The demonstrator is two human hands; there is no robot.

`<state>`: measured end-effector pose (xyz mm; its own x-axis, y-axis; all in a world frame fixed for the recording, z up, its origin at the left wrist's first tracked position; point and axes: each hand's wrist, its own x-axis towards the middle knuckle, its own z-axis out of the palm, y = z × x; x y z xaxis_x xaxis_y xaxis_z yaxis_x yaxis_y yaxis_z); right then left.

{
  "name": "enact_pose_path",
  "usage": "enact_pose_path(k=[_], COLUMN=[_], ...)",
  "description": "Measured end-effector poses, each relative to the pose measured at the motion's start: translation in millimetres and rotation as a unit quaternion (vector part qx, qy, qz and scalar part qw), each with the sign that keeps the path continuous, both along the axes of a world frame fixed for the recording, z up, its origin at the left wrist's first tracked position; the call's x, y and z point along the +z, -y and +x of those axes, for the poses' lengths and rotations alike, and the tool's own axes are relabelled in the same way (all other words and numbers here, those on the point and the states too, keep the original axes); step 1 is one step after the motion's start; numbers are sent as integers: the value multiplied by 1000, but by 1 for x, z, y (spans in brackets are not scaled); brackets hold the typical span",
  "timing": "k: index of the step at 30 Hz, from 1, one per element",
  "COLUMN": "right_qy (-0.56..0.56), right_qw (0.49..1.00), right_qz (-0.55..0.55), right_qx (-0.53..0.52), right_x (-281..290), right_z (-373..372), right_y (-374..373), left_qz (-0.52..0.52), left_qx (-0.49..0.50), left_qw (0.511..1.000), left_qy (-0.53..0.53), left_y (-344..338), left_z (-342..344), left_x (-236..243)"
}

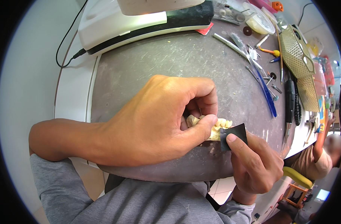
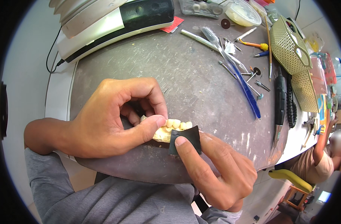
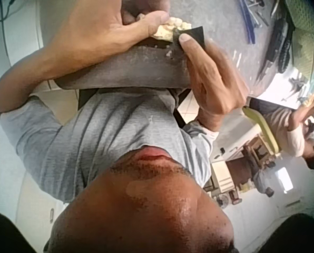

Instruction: The person uses a rotary tool to polish a small dental prosthetic, then holds a plaster dental model and uses a small piece of dark material to refine it.

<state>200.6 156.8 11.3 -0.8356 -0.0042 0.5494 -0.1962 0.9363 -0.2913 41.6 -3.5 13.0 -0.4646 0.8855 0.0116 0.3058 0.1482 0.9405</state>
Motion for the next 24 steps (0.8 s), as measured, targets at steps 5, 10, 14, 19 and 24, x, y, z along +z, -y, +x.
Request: enact_pose_path(k=[5, 10, 14, 19, 24], right_qy=[9, 16, 25, 10, -64], right_qw=[999, 998, 997, 996, 989], right_qz=[40, 57, 70, 83, 120], right_qx=[20, 30, 25, -4, -54], right_x=[5, 8, 11, 12, 13], right_z=[-3, -4, -5, -6, -2], right_y=[0, 0, 2, 9, 19], left_qz=[2, 21, 27, 29, 36], left_qx=[-5, 0, -1, -6, 1], left_qw=[1000, 1000, 1000, 1000, 999], left_qy=[3, 18, 14, 11, 19], left_y=[-1, 0, 1, 0, 1], left_z=[-1, 0, 0, -1, 0], left_x=[-2, -6, -7, -7, -10])
